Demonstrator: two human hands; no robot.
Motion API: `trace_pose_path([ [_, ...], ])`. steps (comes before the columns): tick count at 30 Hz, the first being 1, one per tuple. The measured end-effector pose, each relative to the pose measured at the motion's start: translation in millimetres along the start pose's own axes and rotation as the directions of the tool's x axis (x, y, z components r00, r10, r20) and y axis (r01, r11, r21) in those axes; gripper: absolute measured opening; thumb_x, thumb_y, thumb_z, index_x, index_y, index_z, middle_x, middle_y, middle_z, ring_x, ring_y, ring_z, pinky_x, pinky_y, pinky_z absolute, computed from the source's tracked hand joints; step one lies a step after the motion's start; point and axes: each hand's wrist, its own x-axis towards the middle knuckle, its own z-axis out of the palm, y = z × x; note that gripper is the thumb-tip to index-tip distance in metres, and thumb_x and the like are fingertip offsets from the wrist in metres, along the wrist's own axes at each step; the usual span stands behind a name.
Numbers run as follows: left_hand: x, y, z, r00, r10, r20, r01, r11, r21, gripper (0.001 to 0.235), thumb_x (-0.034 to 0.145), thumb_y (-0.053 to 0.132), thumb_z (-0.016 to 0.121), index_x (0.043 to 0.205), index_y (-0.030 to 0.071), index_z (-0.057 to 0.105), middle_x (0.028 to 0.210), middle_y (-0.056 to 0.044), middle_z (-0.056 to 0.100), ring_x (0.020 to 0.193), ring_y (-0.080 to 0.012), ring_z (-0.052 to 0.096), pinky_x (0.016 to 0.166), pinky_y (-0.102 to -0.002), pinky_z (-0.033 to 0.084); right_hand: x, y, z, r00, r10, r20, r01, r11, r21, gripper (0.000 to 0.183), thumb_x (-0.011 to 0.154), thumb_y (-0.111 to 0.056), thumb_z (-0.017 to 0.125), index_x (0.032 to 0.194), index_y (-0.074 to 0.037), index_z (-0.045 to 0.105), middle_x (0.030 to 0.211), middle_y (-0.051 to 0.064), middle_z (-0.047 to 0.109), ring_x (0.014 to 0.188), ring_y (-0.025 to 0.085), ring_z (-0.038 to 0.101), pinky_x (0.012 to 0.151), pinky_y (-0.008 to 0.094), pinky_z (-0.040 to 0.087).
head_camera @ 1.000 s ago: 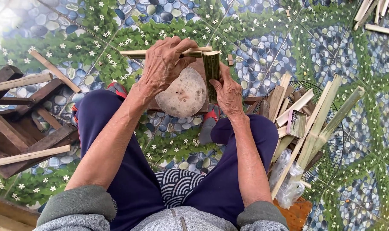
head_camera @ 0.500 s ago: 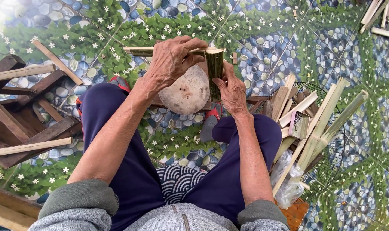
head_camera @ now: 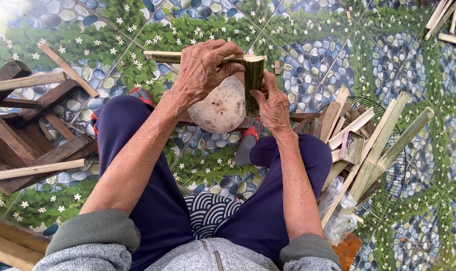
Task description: The person sits cross-legged and assembles bamboo pieces by hand, fitting them together and using a hammer to secure joints. They handle multiple bamboo segments, aligning and tapping them into place on a small wooden work surface.
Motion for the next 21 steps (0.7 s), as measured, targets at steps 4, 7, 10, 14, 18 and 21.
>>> trace_pose_path([
  [4,2.1,1.2,-2.3,1.000,-0.002,0.012,0.002,1.000,0.002,0.023,0.107,0.036,0.071,0.115,0.015,0.070,0.103,-0.004,0.075,0.086,-0.0276,0.070,0.058,-0.040,0.047,0.1,4.6,-0.1,1.000,0.025,0.006,-0.024,0.999,-0.039,0.045,0.110,-0.020,0.063,0.151,-0.021,0.043,0.112,0.005,0.070,0.092,0.018,0.065,0.081,0.035,0.050],
  [7,1.9,2.2,-3.4,1.000,0.002,-0.001,-0.002,1.000,0.005,0.022,0.106,0.036,0.072,0.114,0.015,0.070,0.100,-0.004,0.074,0.084,-0.0265,0.069,0.057,-0.039,0.045,0.4,1.4,0.5,1.000,-0.014,0.018,0.014,1.000,-0.016,0.044,0.111,-0.014,0.060,0.151,-0.020,0.041,0.121,0.008,0.070,0.106,0.024,0.071,0.088,0.038,0.054],
  [10,3.0,3.5,-4.7,1.000,-0.005,-0.007,0.005,1.000,0.017,0.026,0.107,0.042,0.069,0.110,0.016,0.069,0.096,-0.001,0.073,0.081,-0.0238,0.068,0.056,-0.038,0.043,0.8,3.5,1.2,1.000,-0.018,0.016,0.019,0.999,-0.029,0.044,0.111,-0.015,0.061,0.150,-0.020,0.043,0.120,0.008,0.069,0.105,0.024,0.069,0.088,0.040,0.053],
  [14,1.0,1.0,-2.3,1.000,-0.003,-0.023,0.003,1.000,0.019,0.025,0.107,0.041,0.070,0.112,0.017,0.068,0.097,-0.001,0.073,0.079,-0.0234,0.068,0.055,-0.038,0.042,2.0,2.7,2.0,1.000,-0.012,0.022,0.012,1.000,-0.008,0.043,0.110,-0.012,0.062,0.149,-0.020,0.043,0.116,0.008,0.068,0.101,0.023,0.069,0.087,0.038,0.054],
  [18,0.6,2.7,-1.6,1.000,-0.012,-0.028,0.012,1.000,0.000,0.024,0.106,0.040,0.072,0.111,0.016,0.068,0.096,-0.001,0.072,0.076,-0.0229,0.067,0.055,-0.039,0.041,2.7,3.5,2.5,1.000,-0.016,0.011,0.016,1.000,0.015,0.043,0.109,-0.012,0.063,0.148,-0.019,0.046,0.117,0.007,0.070,0.103,0.020,0.068,0.090,0.036,0.052],
  [21,-0.8,-0.6,1.7,0.999,0.001,-0.042,0.001,0.999,0.044,0.028,0.107,0.046,0.068,0.109,0.018,0.068,0.089,0.000,0.071,0.070,-0.0207,0.064,0.052,-0.038,0.036,4.0,1.4,2.1,1.000,0.003,0.023,-0.003,1.000,0.002,0.035,0.111,-0.016,0.062,0.143,-0.018,0.048,0.104,0.004,0.065,0.085,0.017,0.057,0.079,0.033,0.047],
])
